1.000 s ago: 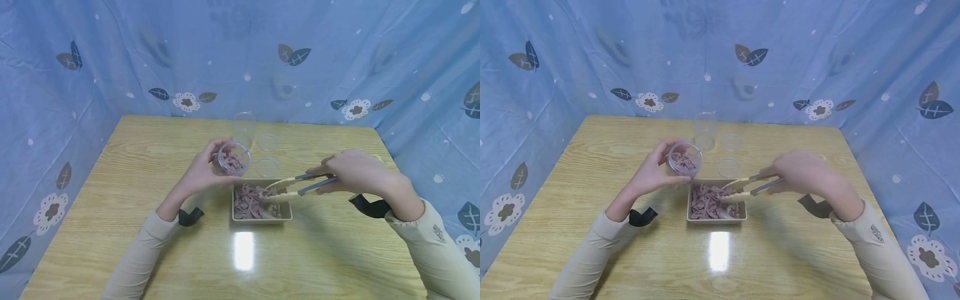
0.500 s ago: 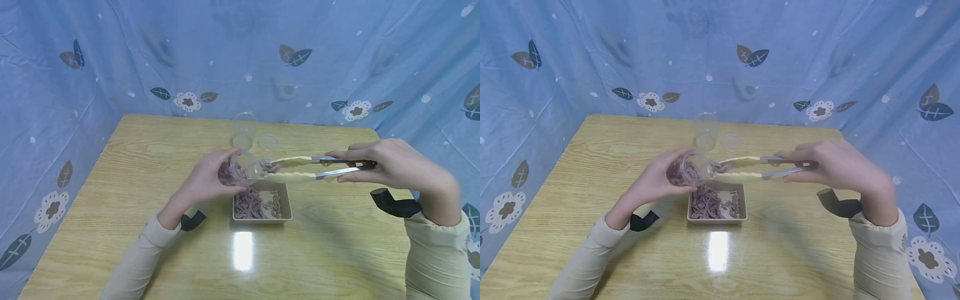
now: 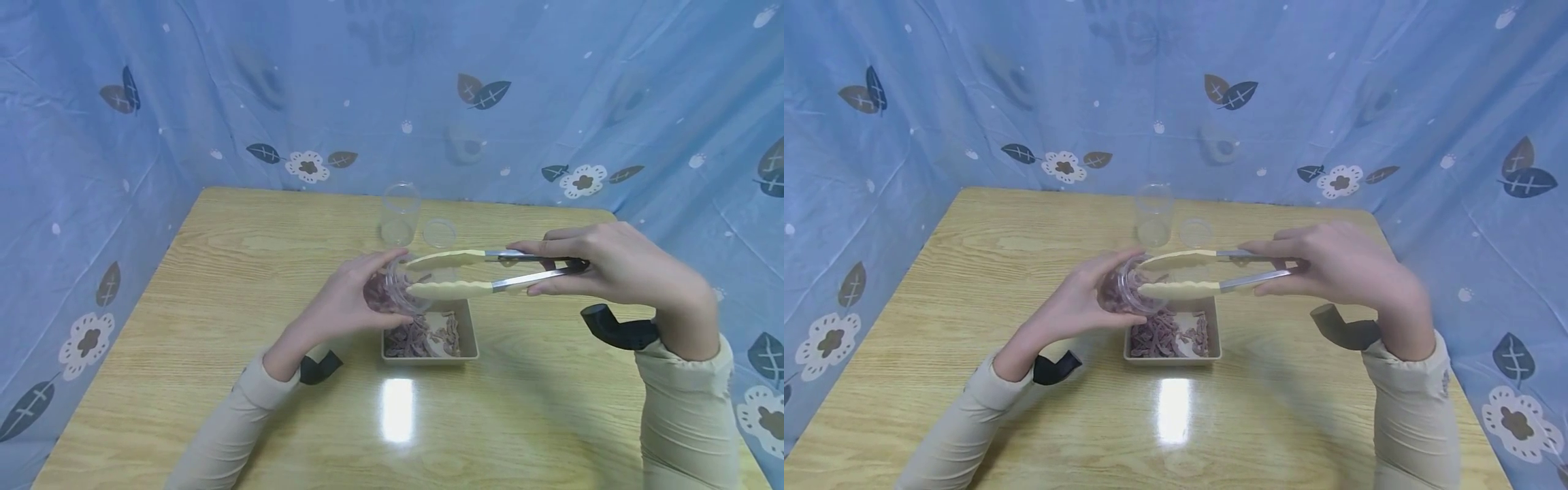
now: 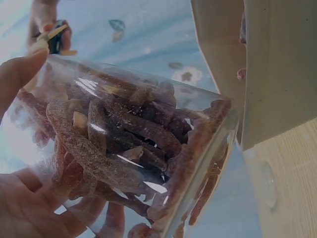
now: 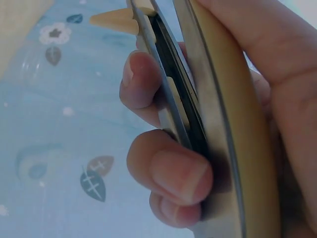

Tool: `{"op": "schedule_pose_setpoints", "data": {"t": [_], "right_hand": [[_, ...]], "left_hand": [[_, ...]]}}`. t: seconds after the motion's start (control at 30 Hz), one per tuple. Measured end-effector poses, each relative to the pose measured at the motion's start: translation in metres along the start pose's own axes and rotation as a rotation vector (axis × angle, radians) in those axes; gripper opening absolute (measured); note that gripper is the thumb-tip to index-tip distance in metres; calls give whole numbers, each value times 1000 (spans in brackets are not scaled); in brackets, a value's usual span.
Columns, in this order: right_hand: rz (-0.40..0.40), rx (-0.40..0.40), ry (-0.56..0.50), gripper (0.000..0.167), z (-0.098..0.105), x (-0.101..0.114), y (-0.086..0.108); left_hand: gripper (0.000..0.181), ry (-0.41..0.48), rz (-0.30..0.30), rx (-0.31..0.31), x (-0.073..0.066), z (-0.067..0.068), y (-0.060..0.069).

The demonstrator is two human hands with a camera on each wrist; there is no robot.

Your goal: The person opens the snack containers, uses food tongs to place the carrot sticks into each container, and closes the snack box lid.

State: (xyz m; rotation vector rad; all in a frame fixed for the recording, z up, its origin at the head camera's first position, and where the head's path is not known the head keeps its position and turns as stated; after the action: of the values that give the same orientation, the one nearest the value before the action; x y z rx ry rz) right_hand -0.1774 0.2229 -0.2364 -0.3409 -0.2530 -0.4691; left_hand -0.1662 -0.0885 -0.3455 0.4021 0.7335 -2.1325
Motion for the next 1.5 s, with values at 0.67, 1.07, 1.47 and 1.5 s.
{"op": "schedule_pose_setpoints", "data": {"t": [0.67,1.07,1.47,1.5], "right_hand": [[-4,-27,2,41,-5,4,-1],[-59,-76,30,48,-4,-1,16],[-29,-66,20,43,-9,0,4],[-34,-66,18,44,-9,0,4]], "left_hand": [[91,154,93,38,-1,2,0],[89,195,168,41,5,5,-2],[89,156,115,46,3,3,-1],[89,151,116,46,3,3,-2]]}}
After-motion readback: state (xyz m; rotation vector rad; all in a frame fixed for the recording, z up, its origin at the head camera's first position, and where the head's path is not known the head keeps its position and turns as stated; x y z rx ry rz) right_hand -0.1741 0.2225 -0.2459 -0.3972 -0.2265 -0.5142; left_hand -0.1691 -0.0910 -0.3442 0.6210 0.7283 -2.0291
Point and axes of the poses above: each hand's wrist, its own y-axis away from the middle knuckle, its own z-axis out of the back of the hand, x = y × z, the point moved 2 cm from there along -y, towards the middle knuckle, and after that the axes turned 11 degrees about -y, right-handed, at the moved point
